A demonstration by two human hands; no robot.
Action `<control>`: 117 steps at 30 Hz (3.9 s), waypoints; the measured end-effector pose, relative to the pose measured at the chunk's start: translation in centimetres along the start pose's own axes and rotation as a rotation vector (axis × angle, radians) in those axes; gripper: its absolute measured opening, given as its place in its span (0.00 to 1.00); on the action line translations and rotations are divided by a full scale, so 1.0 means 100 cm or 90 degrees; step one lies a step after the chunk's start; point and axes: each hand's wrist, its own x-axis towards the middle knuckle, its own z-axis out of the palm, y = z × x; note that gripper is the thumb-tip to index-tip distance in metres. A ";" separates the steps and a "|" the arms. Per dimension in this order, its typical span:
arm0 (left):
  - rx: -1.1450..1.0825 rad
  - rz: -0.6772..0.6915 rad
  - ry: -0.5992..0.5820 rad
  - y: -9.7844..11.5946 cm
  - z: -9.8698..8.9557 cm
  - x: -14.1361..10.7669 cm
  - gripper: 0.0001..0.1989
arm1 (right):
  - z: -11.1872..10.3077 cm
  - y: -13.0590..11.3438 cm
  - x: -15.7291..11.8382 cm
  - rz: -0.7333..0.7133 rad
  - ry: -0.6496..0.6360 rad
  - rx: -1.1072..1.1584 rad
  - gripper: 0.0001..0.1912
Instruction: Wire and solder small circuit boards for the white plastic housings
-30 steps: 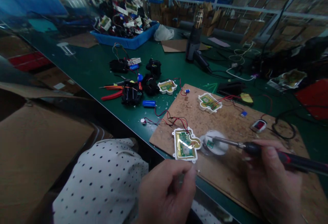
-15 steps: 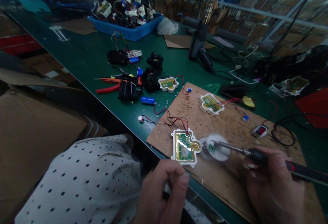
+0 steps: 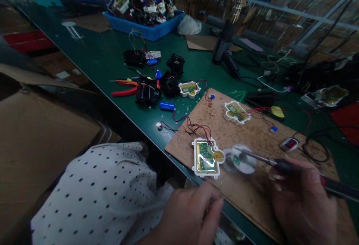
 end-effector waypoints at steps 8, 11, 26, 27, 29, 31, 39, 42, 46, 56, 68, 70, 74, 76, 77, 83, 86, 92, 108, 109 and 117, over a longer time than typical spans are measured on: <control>0.099 0.081 0.200 0.017 -0.022 0.008 0.06 | -0.001 0.001 -0.004 0.019 -0.005 0.022 0.17; 0.207 0.126 0.223 0.022 -0.031 0.015 0.08 | -0.002 0.002 -0.006 0.010 0.010 0.013 0.17; 0.329 0.210 0.304 0.020 -0.018 0.029 0.03 | -0.006 0.003 -0.006 0.004 -0.024 0.015 0.13; 0.332 0.208 0.303 0.020 -0.018 0.030 0.03 | -0.006 0.003 -0.006 0.006 -0.023 0.016 0.13; 0.332 0.203 0.302 0.021 -0.018 0.031 0.04 | -0.005 0.002 -0.006 0.008 -0.020 0.017 0.13; 0.327 0.197 0.309 0.022 -0.018 0.032 0.04 | -0.004 0.002 -0.006 0.007 -0.021 0.015 0.13; 0.319 0.179 0.305 0.021 -0.018 0.033 0.07 | -0.003 0.001 -0.006 -0.001 -0.039 0.017 0.12; 0.325 0.183 0.302 0.020 -0.018 0.031 0.06 | -0.002 0.000 -0.006 -0.001 -0.042 0.017 0.13; 0.327 0.182 0.295 0.020 -0.018 0.031 0.06 | -0.002 0.000 -0.006 -0.007 -0.043 0.012 0.12; 0.345 0.193 0.297 0.020 -0.018 0.032 0.04 | 0.000 -0.002 -0.006 -0.018 -0.052 0.014 0.12; 0.349 0.203 0.292 0.020 -0.018 0.031 0.02 | 0.002 -0.004 -0.008 -0.020 -0.056 0.008 0.10; 0.346 0.197 0.288 0.020 -0.018 0.031 0.02 | 0.002 -0.004 -0.008 -0.016 -0.055 0.004 0.10; 0.348 0.189 0.285 0.019 -0.018 0.031 0.04 | 0.001 -0.004 -0.007 -0.018 -0.058 0.009 0.11; 0.353 0.191 0.282 0.019 -0.017 0.030 0.04 | 0.001 -0.004 -0.007 -0.011 -0.053 0.006 0.11; 0.354 0.191 0.280 0.019 -0.017 0.030 0.04 | 0.001 -0.004 -0.007 -0.008 -0.051 0.002 0.11; 0.351 0.185 0.290 0.019 -0.017 0.032 0.07 | 0.002 -0.005 -0.008 0.004 -0.036 0.001 0.14; 0.324 0.180 0.273 0.020 -0.019 0.030 0.06 | -0.001 -0.003 -0.007 0.010 -0.043 0.007 0.13; 0.194 0.091 0.280 0.023 -0.029 0.020 0.03 | -0.007 -0.002 -0.004 0.005 -0.016 0.024 0.11; -0.357 -0.212 0.252 0.013 -0.051 0.015 0.08 | 0.038 -0.020 0.014 -0.121 -0.007 0.017 0.05; -0.405 -0.226 0.246 0.012 -0.050 0.015 0.08 | 0.043 -0.017 0.014 -0.129 -0.012 0.036 0.05; -0.532 -0.268 0.202 0.009 -0.044 0.016 0.06 | 0.040 0.004 0.013 -0.100 -0.054 0.049 0.04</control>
